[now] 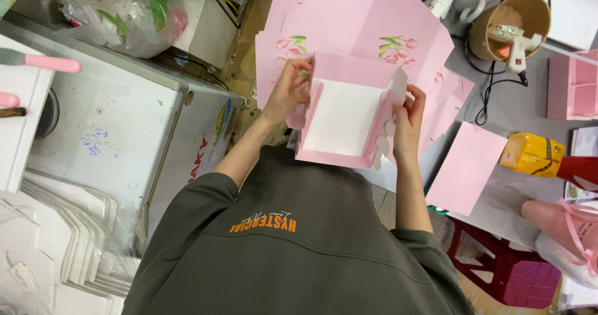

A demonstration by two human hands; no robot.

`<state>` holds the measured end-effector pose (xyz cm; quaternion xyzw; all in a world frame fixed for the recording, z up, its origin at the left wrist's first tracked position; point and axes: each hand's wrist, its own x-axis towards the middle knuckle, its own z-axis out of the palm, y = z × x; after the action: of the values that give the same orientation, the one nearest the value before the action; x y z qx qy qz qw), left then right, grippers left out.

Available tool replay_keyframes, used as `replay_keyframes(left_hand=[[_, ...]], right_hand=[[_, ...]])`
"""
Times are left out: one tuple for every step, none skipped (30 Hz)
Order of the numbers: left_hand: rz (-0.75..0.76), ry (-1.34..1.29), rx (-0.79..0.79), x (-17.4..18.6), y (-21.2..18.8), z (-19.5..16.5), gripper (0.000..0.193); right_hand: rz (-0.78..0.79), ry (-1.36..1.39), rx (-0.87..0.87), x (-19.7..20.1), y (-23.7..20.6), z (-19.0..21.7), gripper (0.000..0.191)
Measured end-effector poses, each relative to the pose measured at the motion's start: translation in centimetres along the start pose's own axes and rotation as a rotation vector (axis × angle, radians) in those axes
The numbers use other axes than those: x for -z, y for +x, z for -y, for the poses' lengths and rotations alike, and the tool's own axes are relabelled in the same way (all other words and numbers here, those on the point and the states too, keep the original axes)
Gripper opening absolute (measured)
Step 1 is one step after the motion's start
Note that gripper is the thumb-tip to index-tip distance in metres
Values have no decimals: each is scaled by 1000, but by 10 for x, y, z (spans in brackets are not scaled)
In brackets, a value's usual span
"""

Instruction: The person assembles pink paper boxes with tulip patterns by folding and tucking flaps into slots. They handle multiple flat sheets, fold them into box shapes, and stack the finished boxes on the table.

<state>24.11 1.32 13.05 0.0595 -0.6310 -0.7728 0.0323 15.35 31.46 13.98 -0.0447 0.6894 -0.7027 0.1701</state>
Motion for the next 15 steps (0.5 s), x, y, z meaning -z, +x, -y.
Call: replay_keyframes(left_hand=[[36,57,40,-8,-1,-4,62],[25,96,89,-14,-3,-9,63],[17,134,140,-21,-7,-14,64],[8,173,192,-26,-9,-19,65],[10,208,159,-30,-9,-25,60],[15,242,125,-32,-10,-31,54],[20,276,88,-35,-9,-37,49],[-48,564,-61,-38,-9,-40,51],[-115,847,-214,-43,-11,-44,54],[-183,1128,-373,-48,-11,-46,57],[-135,1189,-413,-61,-6,-42,53],[-89,1248,-452,-81,0,-36,50],[-44,1308,-491,-99,5,-29,48],[90,1185,-454,-116,8,-23,52],[219,1057,-415,-135,10,-15,59]], right_hand=[[-15,35,-9,3,-5,-2,46],[-8,84,-30,6,-9,-4,45],[-4,133,-51,9,-12,-5,45],[1,182,-72,12,-15,-6,44],[-7,180,-138,16,-17,-6,43],[-15,179,-202,22,-18,-6,42],[-23,177,-264,26,-18,-6,40],[4,119,-239,31,-17,-6,42],[30,60,-218,36,-15,-5,44],[57,1,-196,40,-14,-5,45],[78,-18,-171,40,-14,-6,45],[100,-38,-145,41,-13,-6,45],[126,-58,-119,40,-13,-6,45],[128,-59,-127,39,-14,-6,45],[133,-59,-136,38,-16,-6,46]])
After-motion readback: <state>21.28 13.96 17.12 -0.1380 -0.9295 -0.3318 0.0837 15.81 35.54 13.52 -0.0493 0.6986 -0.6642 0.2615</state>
